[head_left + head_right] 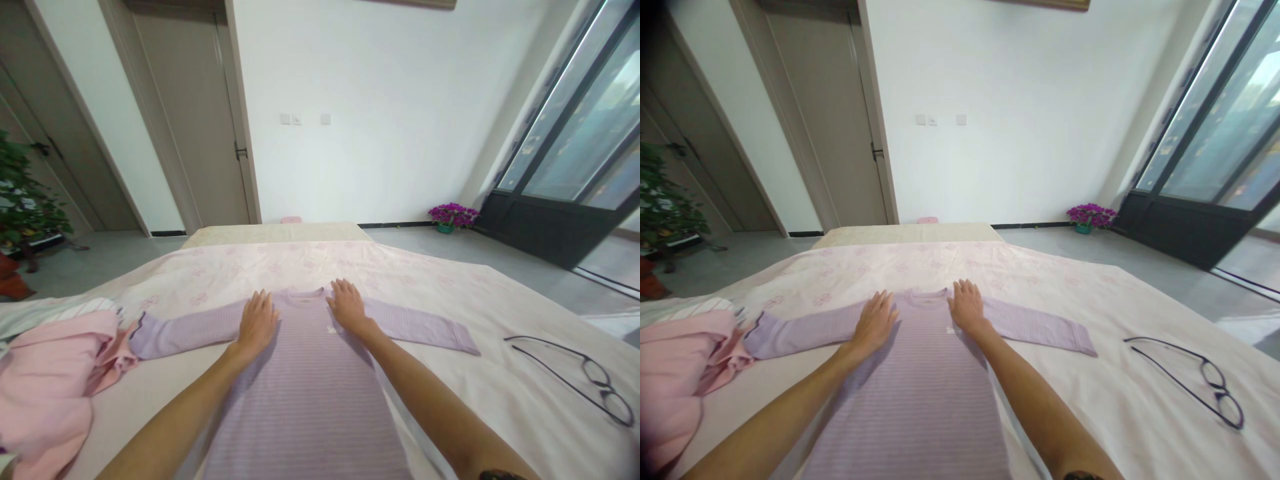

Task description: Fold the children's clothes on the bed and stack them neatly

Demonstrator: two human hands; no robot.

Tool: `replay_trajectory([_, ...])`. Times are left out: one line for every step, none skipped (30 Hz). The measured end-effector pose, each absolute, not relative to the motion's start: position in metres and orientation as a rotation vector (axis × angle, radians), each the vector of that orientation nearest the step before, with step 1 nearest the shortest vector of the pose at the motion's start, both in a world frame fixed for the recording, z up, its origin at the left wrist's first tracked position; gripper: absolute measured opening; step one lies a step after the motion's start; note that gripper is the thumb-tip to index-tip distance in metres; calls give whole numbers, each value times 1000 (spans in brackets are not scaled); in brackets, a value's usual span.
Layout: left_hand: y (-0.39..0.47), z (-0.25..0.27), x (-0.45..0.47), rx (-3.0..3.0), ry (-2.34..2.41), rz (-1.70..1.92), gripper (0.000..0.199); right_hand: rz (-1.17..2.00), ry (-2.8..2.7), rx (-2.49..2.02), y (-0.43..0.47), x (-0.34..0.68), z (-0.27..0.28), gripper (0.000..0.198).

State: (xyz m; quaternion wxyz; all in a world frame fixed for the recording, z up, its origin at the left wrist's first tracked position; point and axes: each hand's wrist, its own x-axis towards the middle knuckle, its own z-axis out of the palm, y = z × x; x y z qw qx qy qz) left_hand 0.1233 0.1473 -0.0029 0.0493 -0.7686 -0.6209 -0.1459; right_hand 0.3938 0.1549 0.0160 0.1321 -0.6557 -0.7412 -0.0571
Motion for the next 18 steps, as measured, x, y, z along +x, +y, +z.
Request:
replay_trajectory([137,-9,129,-2413,-1857,-470,56,-143,-2178,-1874,144,384,10,58])
replay_trajectory([127,-15,132,-2479,-1825,-489,60,-113,-2215,-1848,132,376,4,63])
replay_trajectory([118,-20,133,-2534,-1795,-495,63,-82,-2257,-1825,120,371,-2,67])
replay_trajectory([110,-25,132,-2569,-1771,-484,66,-57,-2298,-1801,109,368,-8,70])
replay_trajectory([104,-28,129,-2588,-1752,-466,67,-41,-2332,-1783,98,368,-13,72])
replay_trajectory([98,-30,124,-2593,-1737,-444,67,-34,-2358,-1773,89,370,-16,73])
replay_trajectory([94,-31,119,-2590,-1726,-424,66,-34,-2375,-1770,81,374,-18,73])
replay_trajectory([90,-30,113,-2584,-1719,-403,65,-38,-2390,-1768,75,379,-17,72])
replay_trajectory([86,-27,109,-2573,-1721,-379,63,-46,-2401,-1773,70,384,-15,71])
replay_trajectory([82,-24,106,-2557,-1736,-350,62,-54,-2405,-1786,67,387,-12,69])
replay_trajectory([77,-20,105,-2536,-1756,-320,61,-64,-2402,-1805,63,389,-8,68])
replay_trajectory([71,-17,105,-2512,-1776,-295,60,-74,-2398,-1818,59,388,-4,67])
replay_trajectory([62,-13,106,-2493,-1784,-286,60,-83,-2394,-1822,54,386,0,67])
replay_trajectory([52,-10,109,-2489,-1770,-296,61,-86,-2394,-1815,47,382,4,67])
replay_trajectory([41,-7,112,-2505,-1729,-320,61,-76,-2406,-1792,39,377,7,67])
replay_trajectory([28,-6,114,-2540,-1669,-351,62,-52,-2431,-1754,28,372,8,67])
replay_trajectory([15,-6,116,-2584,-1597,-380,63,-17,-2466,-1707,16,367,9,67])
replay_trajectory([1,-7,116,-2631,-1524,-396,64,24,-2501,-1660,4,363,9,67])
